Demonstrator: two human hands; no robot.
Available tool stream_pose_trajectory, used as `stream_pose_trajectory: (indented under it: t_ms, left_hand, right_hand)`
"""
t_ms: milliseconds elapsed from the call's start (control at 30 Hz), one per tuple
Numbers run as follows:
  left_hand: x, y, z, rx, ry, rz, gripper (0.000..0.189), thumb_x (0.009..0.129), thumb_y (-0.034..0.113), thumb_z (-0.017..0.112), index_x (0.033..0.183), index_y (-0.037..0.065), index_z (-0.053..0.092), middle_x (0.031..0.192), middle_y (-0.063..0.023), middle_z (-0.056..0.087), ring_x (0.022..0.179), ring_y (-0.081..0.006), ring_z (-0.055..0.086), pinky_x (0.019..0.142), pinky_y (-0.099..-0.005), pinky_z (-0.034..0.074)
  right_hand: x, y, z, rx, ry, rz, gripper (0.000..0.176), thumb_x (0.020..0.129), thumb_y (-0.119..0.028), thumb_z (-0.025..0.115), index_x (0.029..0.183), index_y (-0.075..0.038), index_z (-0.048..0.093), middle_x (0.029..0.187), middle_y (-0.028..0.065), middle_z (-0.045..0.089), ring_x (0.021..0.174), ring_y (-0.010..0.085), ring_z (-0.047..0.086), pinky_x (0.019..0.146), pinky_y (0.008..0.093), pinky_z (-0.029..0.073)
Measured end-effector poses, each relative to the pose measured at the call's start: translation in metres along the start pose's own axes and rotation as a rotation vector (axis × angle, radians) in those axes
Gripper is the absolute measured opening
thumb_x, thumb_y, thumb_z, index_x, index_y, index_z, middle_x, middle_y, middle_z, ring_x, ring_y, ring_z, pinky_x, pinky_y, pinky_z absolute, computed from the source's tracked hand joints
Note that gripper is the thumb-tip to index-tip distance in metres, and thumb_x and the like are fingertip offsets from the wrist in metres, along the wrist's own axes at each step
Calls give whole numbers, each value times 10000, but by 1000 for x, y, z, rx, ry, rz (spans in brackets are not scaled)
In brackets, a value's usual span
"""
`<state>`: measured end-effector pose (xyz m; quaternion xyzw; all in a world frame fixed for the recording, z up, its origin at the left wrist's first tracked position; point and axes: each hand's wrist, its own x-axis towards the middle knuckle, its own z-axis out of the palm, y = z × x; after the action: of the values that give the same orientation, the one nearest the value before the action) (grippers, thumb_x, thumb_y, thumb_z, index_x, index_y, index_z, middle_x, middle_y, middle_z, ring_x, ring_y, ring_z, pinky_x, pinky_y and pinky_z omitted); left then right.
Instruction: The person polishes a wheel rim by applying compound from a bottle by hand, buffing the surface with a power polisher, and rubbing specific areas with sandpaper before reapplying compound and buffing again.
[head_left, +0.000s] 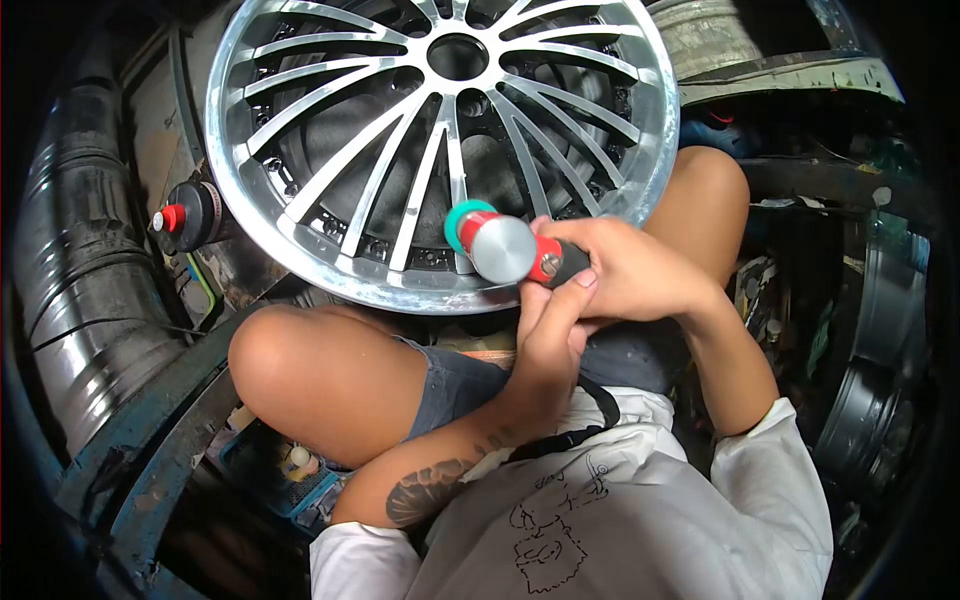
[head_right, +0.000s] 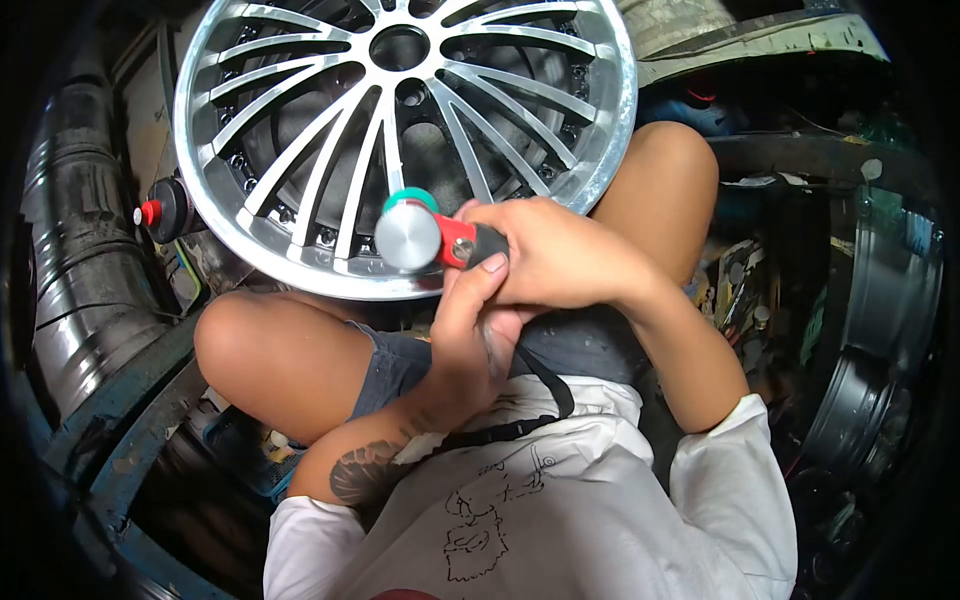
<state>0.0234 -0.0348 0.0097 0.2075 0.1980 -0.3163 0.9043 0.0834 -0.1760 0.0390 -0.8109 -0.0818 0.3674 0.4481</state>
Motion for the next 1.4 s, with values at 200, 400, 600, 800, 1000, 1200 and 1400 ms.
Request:
stream_pose_trajectory:
  t_ms: [200,400,600,800,1000,1200,1400]
  left_hand:
    - [31,15,-7,121,-148,47,560,1022,197,510,1518,70,282,1350,-156,543,1236,-284,603,1020,-483,522]
    - [35,17,4,226,-235,27,688,998,195,534,1574,75,179,1353,-177,519,1245,-267,588,1033,-450,505]
    - [14,13,-1,317,-311,101,917,966,160,517,1638,94,-105,1526,-221,338,1371,-300,508,1160,-445,401]
    - [8,13,2,84,-196,10,766,968,116,504,1579,89,43,1498,-249,378,1395,-354,479,1158,-546,404]
    - [-15,-19,-7,-19,-114,88,759,959,132,494,1584,145,62,1546,-216,333,1440,-364,432,1198,-578,342]
    - [-2,-18,-17,-81,-114,134,573,1008,132,501,1496,124,201,1345,-182,592,1329,-314,548,1135,-530,404]
    - [23,3,-16,488,-365,70,638,956,234,658,1452,12,323,1295,-128,534,1252,-192,533,1103,-387,423]
  right_hand:
    - [13,5,-3,319,226,105,310,862,-138,723,1150,-33,684,856,37,687,707,82,606,606,260,512]
    - [2,5,-6,293,386,73,408,841,-136,755,1223,-24,672,863,47,681,725,78,609,619,262,516]
    - [-7,3,1,109,401,-175,386,807,-120,767,1165,0,684,871,48,693,757,77,617,675,252,517]
    - [4,8,-5,293,120,131,376,808,-135,758,1152,-3,686,780,24,680,644,65,592,551,251,480]
    - [-4,-8,0,-137,-30,127,533,761,-186,782,1273,-72,684,860,160,728,722,234,695,724,356,543]
    - [5,0,3,-264,135,-29,548,763,-201,787,1282,-67,676,839,221,711,674,272,691,667,373,530]
    - [-28,15,19,175,539,-26,554,802,-138,761,1328,-26,629,953,111,721,907,192,699,817,344,551]
